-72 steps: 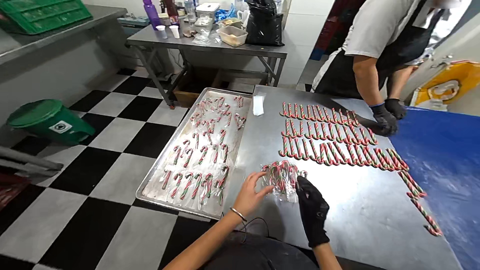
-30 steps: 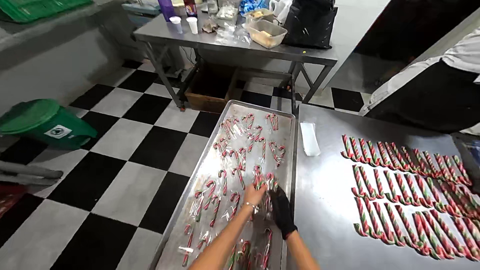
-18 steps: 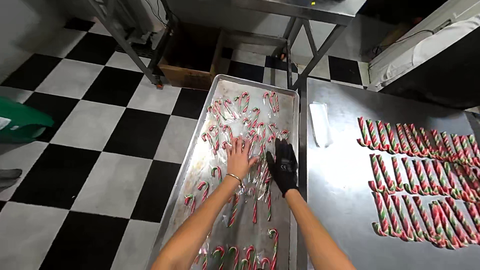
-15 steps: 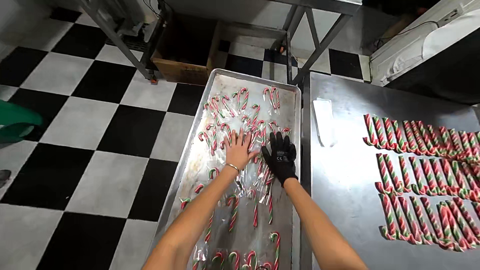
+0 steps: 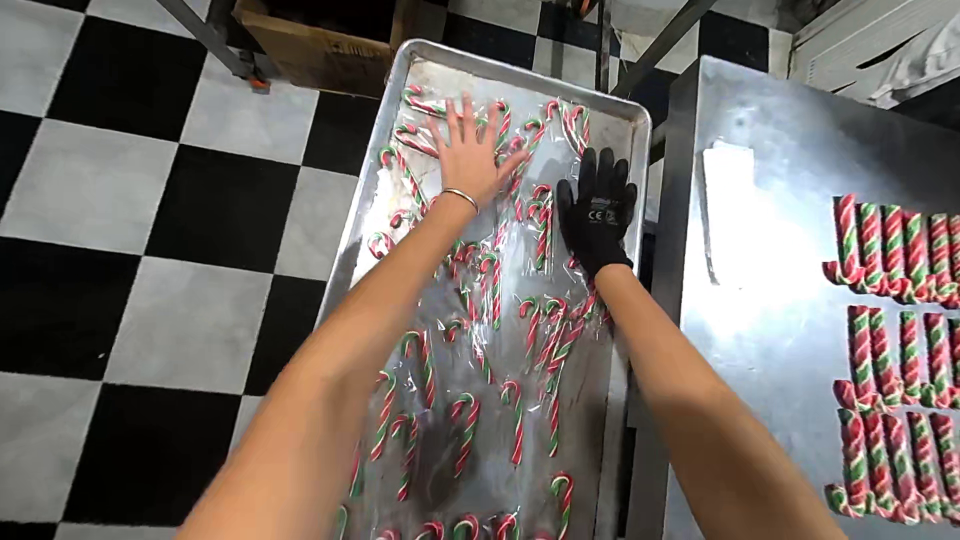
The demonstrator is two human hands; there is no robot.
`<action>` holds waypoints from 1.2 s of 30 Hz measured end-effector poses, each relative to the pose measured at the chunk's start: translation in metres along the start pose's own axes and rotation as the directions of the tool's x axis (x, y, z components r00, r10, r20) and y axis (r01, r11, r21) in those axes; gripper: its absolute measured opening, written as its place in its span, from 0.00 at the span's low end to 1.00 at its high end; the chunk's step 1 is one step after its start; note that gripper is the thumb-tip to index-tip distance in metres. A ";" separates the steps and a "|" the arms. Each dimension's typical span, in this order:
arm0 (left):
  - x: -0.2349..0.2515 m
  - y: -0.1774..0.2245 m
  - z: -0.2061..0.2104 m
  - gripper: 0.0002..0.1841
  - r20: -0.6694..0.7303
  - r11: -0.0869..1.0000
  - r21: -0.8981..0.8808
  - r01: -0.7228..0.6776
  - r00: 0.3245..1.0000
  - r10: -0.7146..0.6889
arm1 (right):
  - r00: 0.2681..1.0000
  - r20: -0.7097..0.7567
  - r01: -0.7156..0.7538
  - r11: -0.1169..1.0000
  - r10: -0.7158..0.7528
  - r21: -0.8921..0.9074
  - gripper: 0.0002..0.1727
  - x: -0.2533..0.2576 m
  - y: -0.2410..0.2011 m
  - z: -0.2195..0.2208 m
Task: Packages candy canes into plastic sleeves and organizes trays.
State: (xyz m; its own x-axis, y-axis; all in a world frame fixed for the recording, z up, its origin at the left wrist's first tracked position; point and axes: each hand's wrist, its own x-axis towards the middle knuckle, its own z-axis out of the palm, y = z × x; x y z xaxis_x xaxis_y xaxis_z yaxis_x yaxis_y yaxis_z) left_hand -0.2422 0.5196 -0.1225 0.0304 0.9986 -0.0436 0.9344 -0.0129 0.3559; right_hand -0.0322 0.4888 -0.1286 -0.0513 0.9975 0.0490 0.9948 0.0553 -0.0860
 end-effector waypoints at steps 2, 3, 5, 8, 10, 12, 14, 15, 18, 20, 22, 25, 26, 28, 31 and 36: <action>-0.027 0.011 0.008 0.41 0.018 0.981 -0.017 -0.193 0.981 0.194 | 0.991 0.109 0.073 0.997 -0.075 0.026 0.43 -0.019 -0.001 -0.001; -0.043 0.015 0.015 0.40 0.078 0.965 -0.030 -0.260 0.962 0.262 | 0.979 0.165 0.114 0.993 -0.115 0.017 0.44 -0.028 0.000 -0.001; -0.076 0.025 0.026 0.43 0.208 0.957 -0.063 -0.284 0.934 0.291 | 0.966 0.217 0.138 0.990 -0.139 0.018 0.42 -0.041 0.005 -0.007; -0.112 0.040 0.021 0.46 0.221 0.954 -0.134 -0.267 0.931 0.291 | 0.981 0.189 0.042 0.999 -0.044 0.013 0.39 -0.062 0.008 -0.023; -0.136 0.042 0.015 0.46 0.181 0.956 -0.132 -0.260 0.942 0.282 | 0.990 0.137 -0.019 0.999 0.015 0.030 0.39 -0.089 0.008 -0.034; -0.165 0.032 0.020 0.47 0.148 0.961 -0.087 -0.264 0.950 0.275 | 0.995 0.103 -0.018 0.998 0.011 0.064 0.40 -0.133 0.005 -0.038; -0.186 0.019 0.023 0.49 0.124 0.967 -0.020 -0.253 0.959 0.253 | 0.989 0.139 0.026 0.992 -0.043 0.120 0.43 -0.181 -0.002 -0.047; -0.192 0.015 0.022 0.50 0.100 0.972 0.009 -0.236 0.967 0.234 | 0.988 0.144 0.031 0.990 -0.051 0.136 0.44 -0.197 -0.005 -0.048; -0.211 0.016 0.013 0.50 0.061 0.976 0.014 -0.218 0.974 0.217 | 0.993 0.120 -0.001 0.992 -0.014 0.123 0.42 -0.222 -0.005 -0.042; -0.232 0.031 0.014 0.41 0.061 0.941 -0.060 -0.332 0.940 0.335 | 0.997 0.065 -0.046 0.998 0.043 0.043 0.38 -0.233 0.000 -0.029; -0.255 0.047 0.021 0.36 0.128 0.889 -0.141 -0.436 0.882 0.453 | 0.997 0.059 -0.046 0.998 0.044 0.034 0.37 -0.254 0.000 -0.029; -0.275 0.044 0.028 0.37 0.131 0.886 -0.139 -0.442 0.879 0.459 | 0.994 0.100 -0.036 0.999 0.034 0.012 0.37 -0.289 0.001 -0.027; -0.279 0.038 0.025 0.37 0.118 0.898 -0.117 -0.425 0.892 0.437 | 0.993 0.114 -0.046 0.999 0.044 0.011 0.37 -0.297 0.001 -0.026; -0.285 0.025 0.017 0.37 0.121 0.928 -0.048 -0.369 0.920 0.372 | 0.988 0.133 -0.076 0.997 0.072 0.024 0.37 -0.306 -0.001 -0.027; -0.293 0.026 0.011 0.39 0.094 0.949 -0.021 -0.314 0.945 0.314 | 0.991 0.092 -0.105 0.994 0.102 0.024 0.36 -0.319 -0.004 -0.025; -0.283 0.071 0.027 0.28 0.142 0.878 -0.183 -0.443 0.872 0.469 | 0.994 0.092 -0.066 0.997 0.063 0.032 0.37 -0.334 -0.005 -0.035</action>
State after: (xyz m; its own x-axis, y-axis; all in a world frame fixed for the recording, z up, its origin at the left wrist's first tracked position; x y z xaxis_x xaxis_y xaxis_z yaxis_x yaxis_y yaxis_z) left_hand -0.1745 0.2342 -0.1100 0.5151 0.8571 -0.0037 0.7421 -0.4438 0.5023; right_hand -0.0173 0.1538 -0.1099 0.0034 0.9988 -0.0481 0.9926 -0.0092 -0.1212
